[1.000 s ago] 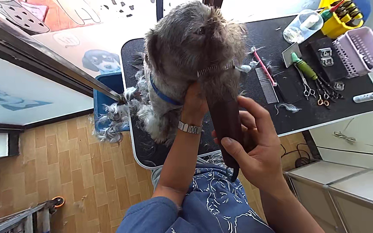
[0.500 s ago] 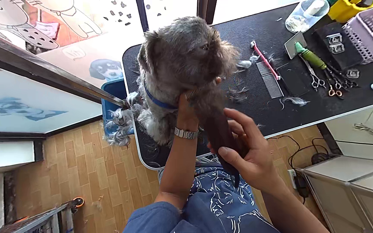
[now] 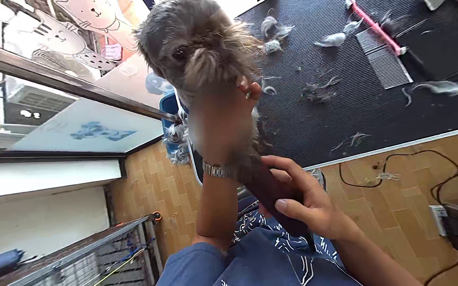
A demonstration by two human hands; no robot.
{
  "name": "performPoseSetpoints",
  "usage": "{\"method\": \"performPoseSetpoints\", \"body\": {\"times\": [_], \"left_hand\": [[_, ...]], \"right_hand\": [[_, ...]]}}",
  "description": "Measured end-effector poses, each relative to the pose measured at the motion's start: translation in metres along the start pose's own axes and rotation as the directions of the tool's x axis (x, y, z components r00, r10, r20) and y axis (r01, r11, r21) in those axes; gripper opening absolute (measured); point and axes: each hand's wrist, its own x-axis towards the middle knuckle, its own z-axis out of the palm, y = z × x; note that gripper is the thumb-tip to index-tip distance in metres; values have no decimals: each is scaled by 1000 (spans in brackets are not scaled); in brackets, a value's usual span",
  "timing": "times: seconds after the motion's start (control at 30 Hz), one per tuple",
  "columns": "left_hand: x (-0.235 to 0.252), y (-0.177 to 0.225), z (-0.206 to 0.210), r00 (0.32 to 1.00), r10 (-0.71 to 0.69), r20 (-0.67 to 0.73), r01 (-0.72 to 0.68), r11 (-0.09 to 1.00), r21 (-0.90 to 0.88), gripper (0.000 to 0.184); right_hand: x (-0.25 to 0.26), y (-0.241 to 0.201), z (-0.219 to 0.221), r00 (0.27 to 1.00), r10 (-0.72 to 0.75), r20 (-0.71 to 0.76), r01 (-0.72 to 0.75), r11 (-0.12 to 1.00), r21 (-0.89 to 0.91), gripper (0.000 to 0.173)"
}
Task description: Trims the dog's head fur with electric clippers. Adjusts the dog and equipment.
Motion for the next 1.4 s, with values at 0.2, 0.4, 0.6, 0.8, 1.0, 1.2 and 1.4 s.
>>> {"method": "performPoseSetpoints", "body": {"times": [0.2,0.4,0.6,0.8,1.0,1.2,1.4], "left_hand": [[-22,20,6,970,86,-227,-6,944,330,40],[-33,24,-2,790,611,-50,-76,178,981,18],[8,35,-21,512,755,409,-65,-440,895,71],[16,52,-20,540,613,577,-266,-526,808,23],[5,81,-18,589,355,726,-425,-628,652,19],[4,95,-12,543,79,836,-515,-755,406,17],[7,88,-3,495,-10,869,-585,-743,325,14]], "right_hand": [[-12,16,-25,998,64,14,-66,983,170,59],[-11,11,-46,995,99,-16,-95,985,141,61],[-3,13,-56,992,123,-41,-116,983,145,64],[14,16,-46,992,120,40,-124,987,98,78],[45,16,-23,996,23,87,-40,980,194,71],[64,19,-1,995,-86,41,71,959,276,65],[64,24,7,992,-121,-19,121,947,298,65]]}}
